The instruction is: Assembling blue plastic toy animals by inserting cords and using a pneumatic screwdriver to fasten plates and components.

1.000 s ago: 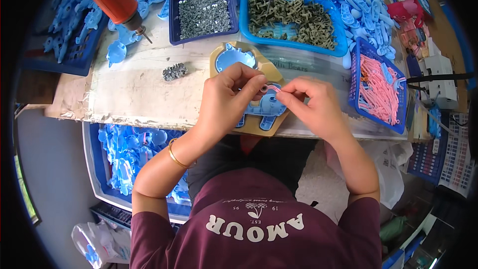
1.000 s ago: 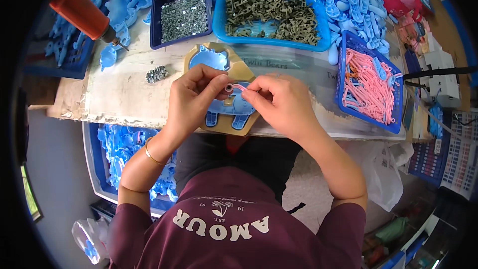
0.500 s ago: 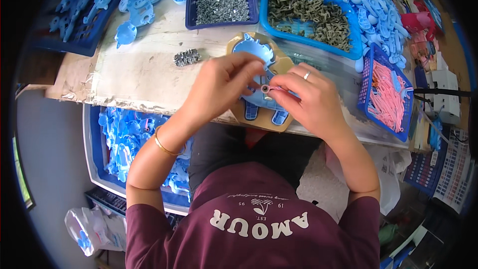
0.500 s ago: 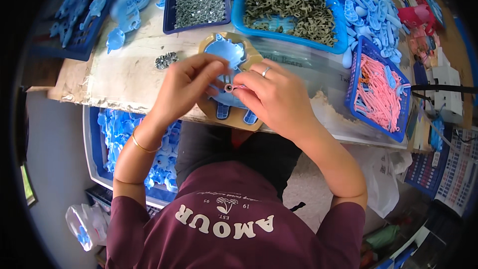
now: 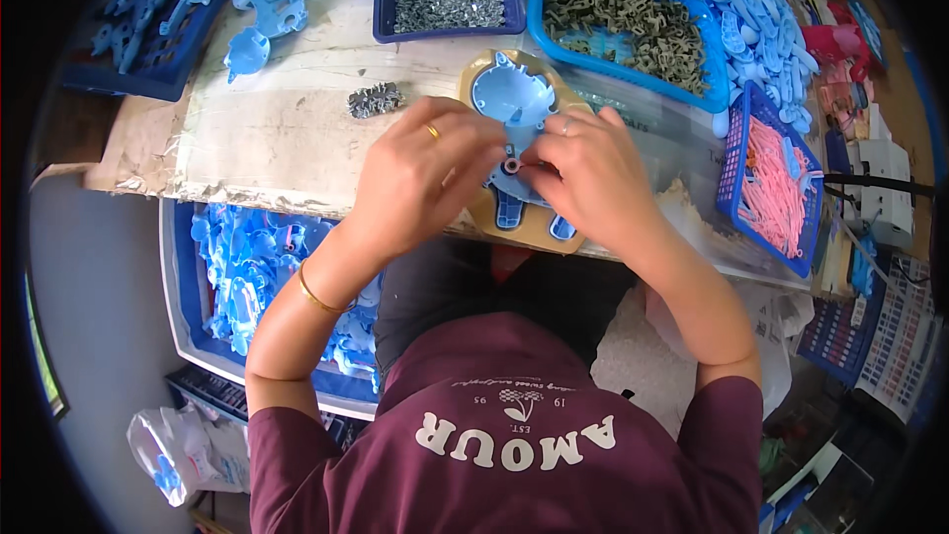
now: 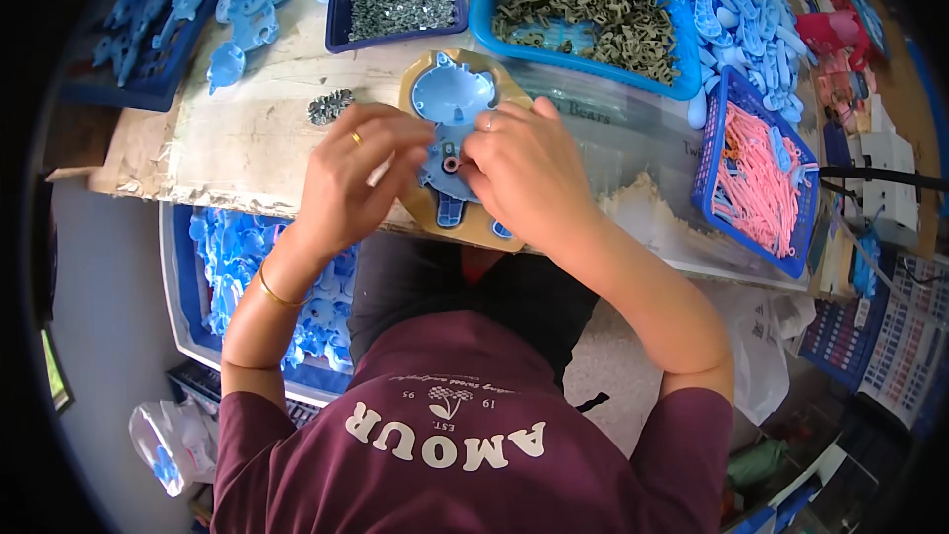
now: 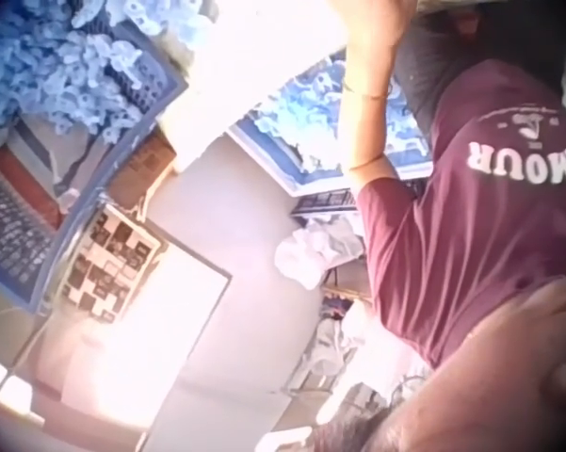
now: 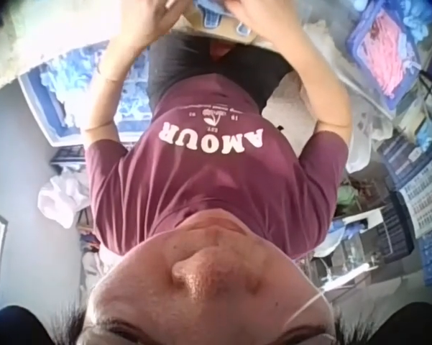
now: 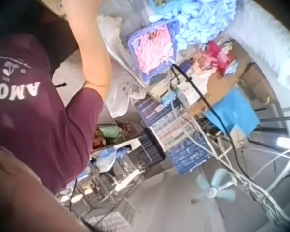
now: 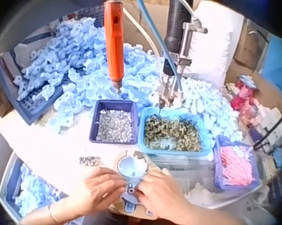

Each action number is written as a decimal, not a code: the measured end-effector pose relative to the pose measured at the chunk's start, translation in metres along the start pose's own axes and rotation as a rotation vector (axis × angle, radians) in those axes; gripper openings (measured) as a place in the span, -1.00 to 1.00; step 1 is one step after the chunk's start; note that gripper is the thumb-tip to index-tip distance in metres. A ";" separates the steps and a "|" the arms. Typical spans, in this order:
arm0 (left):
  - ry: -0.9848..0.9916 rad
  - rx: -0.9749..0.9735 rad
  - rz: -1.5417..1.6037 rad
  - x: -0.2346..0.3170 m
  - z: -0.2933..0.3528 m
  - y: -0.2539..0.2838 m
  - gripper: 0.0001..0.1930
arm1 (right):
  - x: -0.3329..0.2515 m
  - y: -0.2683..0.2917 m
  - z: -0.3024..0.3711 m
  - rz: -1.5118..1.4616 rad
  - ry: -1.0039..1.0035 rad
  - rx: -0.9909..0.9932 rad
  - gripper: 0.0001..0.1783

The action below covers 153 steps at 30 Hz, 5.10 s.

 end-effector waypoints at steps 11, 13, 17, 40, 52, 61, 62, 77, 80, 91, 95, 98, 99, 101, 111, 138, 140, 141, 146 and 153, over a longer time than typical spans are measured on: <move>-0.278 -0.265 -0.248 0.027 0.024 -0.039 -0.68 | 0.025 0.021 0.042 -0.062 -0.180 0.060 -0.84; -0.270 -0.272 -0.229 0.024 0.023 -0.043 -0.67 | 0.024 0.019 0.044 -0.071 -0.121 0.116 -0.85; -0.262 -0.261 -0.252 0.030 0.019 -0.040 -0.66 | 0.016 0.029 0.046 -0.007 -0.068 0.201 -0.86; -0.195 -0.042 -0.214 0.011 -0.022 -0.005 -0.76 | -0.001 0.150 -0.185 -0.342 0.093 0.688 -0.29; 0.133 -0.400 -0.517 -0.131 -0.112 -0.025 -0.84 | -0.007 0.132 -0.130 -0.493 0.011 0.449 -0.46; 0.020 -0.254 -0.507 -0.117 -0.113 -0.022 -0.89 | 0.011 0.128 -0.103 -0.639 -0.043 0.353 -0.51; 0.021 -0.257 -0.508 -0.117 -0.110 -0.022 -0.89 | 0.011 0.129 -0.101 -0.642 -0.045 0.352 -0.51; -0.286 -0.049 -0.129 0.014 -0.054 -0.018 -0.83 | -0.001 0.109 -0.073 -1.147 -0.006 0.428 -0.60; -0.297 -0.035 -0.113 0.023 -0.049 -0.023 -0.81 | -0.001 0.104 -0.067 -1.159 0.004 0.456 -0.63; -0.291 -0.015 -0.129 0.029 -0.044 -0.031 -0.83 | 0.007 0.101 -0.056 -1.141 -0.021 0.507 -0.65; -0.315 -0.024 -0.112 0.038 -0.046 -0.032 -0.84 | 0.008 0.117 -0.075 -1.088 0.552 0.581 -0.61; -0.274 -0.027 -0.086 0.027 -0.038 -0.030 -0.84 | -0.021 0.120 -0.057 -1.200 0.531 0.545 -0.59; -0.271 -0.035 -0.076 0.028 -0.038 -0.032 -0.84 | 0.004 0.094 -0.055 -1.314 -0.069 0.483 -0.59; -0.261 -0.071 -0.032 0.038 -0.042 -0.038 -0.83 | 0.009 0.111 -0.068 -1.179 0.497 0.500 -0.58; -0.226 -0.143 -0.069 0.050 -0.026 -0.046 -0.68 | 0.019 0.085 -0.019 -1.248 -0.046 0.416 -0.69; -0.313 -0.207 -0.202 0.051 -0.001 -0.071 -0.70 | 0.033 0.065 -0.006 -1.167 -0.118 0.442 -0.56; -0.300 -0.198 -0.166 0.051 0.002 -0.068 -0.68 | 0.022 0.078 -0.010 -1.086 -0.077 0.398 -0.44; -0.297 -0.193 -0.148 0.051 0.004 -0.066 -0.67 | 0.017 0.087 -0.019 -1.076 -0.037 0.404 -0.44; -0.309 -0.149 -0.142 0.057 0.013 -0.046 -0.67 | -0.036 0.147 -0.035 -0.676 0.160 0.529 -0.35; -0.257 -0.072 -0.126 0.048 0.025 -0.025 -0.68 | -0.021 0.263 -0.018 -0.236 0.156 1.071 -0.63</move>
Point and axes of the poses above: each hand's wrist, its own z-axis away from the middle knuckle, its own y-axis out of the back of the hand, x = y × z, the point moved 10 cm from there along -z, towards the middle knuckle
